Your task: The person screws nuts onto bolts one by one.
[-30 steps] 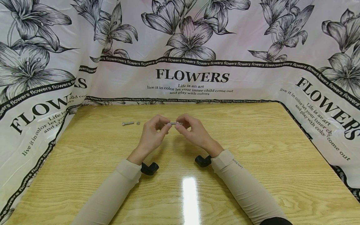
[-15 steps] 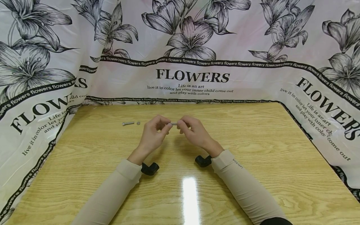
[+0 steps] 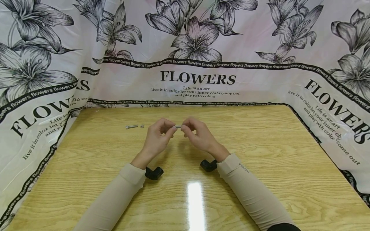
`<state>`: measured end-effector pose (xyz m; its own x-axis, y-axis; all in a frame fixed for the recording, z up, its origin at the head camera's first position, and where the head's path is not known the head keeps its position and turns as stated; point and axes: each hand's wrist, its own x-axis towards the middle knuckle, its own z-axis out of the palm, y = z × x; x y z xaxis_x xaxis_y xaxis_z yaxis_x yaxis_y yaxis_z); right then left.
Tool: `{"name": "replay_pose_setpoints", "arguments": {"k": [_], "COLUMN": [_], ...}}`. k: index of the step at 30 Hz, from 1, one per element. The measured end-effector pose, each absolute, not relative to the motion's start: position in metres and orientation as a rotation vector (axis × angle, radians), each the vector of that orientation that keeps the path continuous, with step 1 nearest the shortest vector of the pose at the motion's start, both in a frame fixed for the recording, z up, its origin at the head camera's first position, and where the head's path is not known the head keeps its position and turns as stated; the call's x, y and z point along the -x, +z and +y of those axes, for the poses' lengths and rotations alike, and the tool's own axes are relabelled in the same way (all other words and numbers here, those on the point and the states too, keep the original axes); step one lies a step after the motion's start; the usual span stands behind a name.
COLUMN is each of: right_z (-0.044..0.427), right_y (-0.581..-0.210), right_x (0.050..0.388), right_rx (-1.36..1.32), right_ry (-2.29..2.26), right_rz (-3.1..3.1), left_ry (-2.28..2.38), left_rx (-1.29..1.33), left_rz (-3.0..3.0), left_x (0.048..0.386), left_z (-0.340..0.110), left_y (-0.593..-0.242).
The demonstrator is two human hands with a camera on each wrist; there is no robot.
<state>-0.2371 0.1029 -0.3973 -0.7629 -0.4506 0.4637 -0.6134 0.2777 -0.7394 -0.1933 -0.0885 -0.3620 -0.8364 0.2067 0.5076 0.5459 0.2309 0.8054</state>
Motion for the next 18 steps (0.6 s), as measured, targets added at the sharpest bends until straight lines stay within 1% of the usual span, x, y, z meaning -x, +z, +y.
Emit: {"name": "replay_pose_setpoints", "arguments": {"k": [8, 18], "right_z": [0.1033, 0.1011], "right_y": [-0.3946, -0.3963], "right_x": [0.2355, 0.2363], "right_rx": [-0.939, -1.031], "right_ry": [1.509, 1.488], "right_rz": [-2.43, -2.324], "left_ry": [-1.636, -1.638], "left_rx": [0.708, 0.712], "left_rz": [-2.207, -2.198], "left_x": [0.1934, 0.193], "left_z": [-0.0883, -0.0882], "left_y": [-0.3621, -0.3618]}}
